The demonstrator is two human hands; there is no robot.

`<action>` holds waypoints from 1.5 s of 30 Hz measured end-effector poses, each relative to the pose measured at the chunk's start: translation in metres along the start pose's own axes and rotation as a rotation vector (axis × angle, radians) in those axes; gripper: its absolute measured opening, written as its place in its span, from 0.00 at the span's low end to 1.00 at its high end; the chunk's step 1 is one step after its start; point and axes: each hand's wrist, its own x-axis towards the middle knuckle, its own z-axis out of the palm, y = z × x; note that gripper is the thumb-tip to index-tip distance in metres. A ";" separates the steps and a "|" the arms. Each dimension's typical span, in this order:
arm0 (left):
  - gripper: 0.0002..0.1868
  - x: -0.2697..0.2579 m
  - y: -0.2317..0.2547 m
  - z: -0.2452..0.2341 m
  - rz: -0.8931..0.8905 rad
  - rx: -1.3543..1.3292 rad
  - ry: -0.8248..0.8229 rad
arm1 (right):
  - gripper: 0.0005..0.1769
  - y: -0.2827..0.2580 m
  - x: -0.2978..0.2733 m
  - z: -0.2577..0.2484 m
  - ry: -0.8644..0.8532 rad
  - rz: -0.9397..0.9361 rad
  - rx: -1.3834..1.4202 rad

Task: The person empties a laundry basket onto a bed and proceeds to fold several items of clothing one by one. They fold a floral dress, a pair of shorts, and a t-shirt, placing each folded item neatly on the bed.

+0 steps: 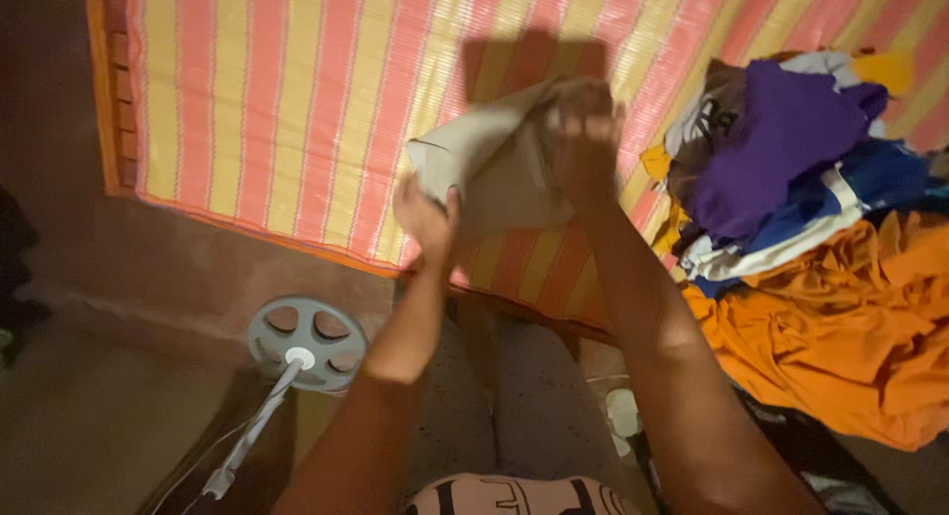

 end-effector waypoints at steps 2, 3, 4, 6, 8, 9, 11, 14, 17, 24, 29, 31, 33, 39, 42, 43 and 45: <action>0.33 -0.037 0.008 0.010 -0.758 -0.547 -0.227 | 0.25 -0.005 0.022 0.004 -0.115 -0.126 -0.064; 0.34 -0.054 0.014 0.017 -1.152 -0.819 -0.308 | 0.25 -0.006 0.033 0.006 -0.166 -0.167 -0.092; 0.34 -0.070 0.022 0.025 -1.252 -0.979 -0.388 | 0.25 -0.009 0.042 0.006 -0.221 -0.198 -0.126; 0.35 -0.093 0.036 0.041 -1.491 -1.259 -0.547 | 0.25 -0.012 0.060 0.004 -0.357 -0.209 -0.166; 0.36 -0.096 0.050 0.063 -1.516 -1.367 -0.526 | 0.25 -0.012 0.074 -0.001 -0.565 -0.159 -0.258; 0.36 -0.092 0.054 0.072 -1.519 -1.410 -0.506 | 0.24 -0.009 0.081 -0.002 -0.708 -0.137 -0.344; 0.37 -0.079 0.057 0.085 -1.498 -1.453 -0.419 | 0.25 0.002 0.092 -0.001 -0.903 0.027 -0.278; 0.39 -0.069 0.056 0.081 -1.473 -1.479 -0.337 | 0.29 0.032 0.087 -0.002 -0.986 0.118 -0.030; 0.41 -0.053 0.041 0.049 -1.410 -1.467 -0.385 | 0.38 0.045 0.064 -0.007 -0.970 0.300 0.278; 0.46 0.056 0.010 -0.094 -1.017 -1.392 -0.642 | 0.51 -0.048 0.021 -0.062 -0.854 0.594 0.952; 0.50 0.204 0.024 -0.162 -0.367 -1.385 -0.713 | 0.36 -0.127 0.086 -0.078 -0.589 0.830 1.156; 0.52 0.262 0.037 -0.180 -0.194 -1.323 -0.743 | 0.30 -0.153 0.134 -0.073 -0.406 1.021 1.436; 0.53 0.320 0.048 -0.193 -0.070 -1.241 -0.793 | 0.27 -0.174 0.189 -0.067 -0.203 0.807 1.267; 0.59 0.461 0.044 -0.189 0.107 -1.148 -0.673 | 0.31 -0.178 0.274 -0.042 0.285 0.617 1.395; 0.54 0.499 0.012 -0.150 0.092 -1.019 -0.731 | 0.36 -0.159 0.288 0.017 0.347 0.659 0.947; 0.52 0.509 -0.003 -0.130 0.018 -1.005 -0.761 | 0.38 -0.147 0.288 0.039 0.340 0.688 0.750; 0.48 0.513 -0.040 -0.083 -0.136 -0.974 -0.817 | 0.42 -0.134 0.285 0.096 0.278 0.833 0.886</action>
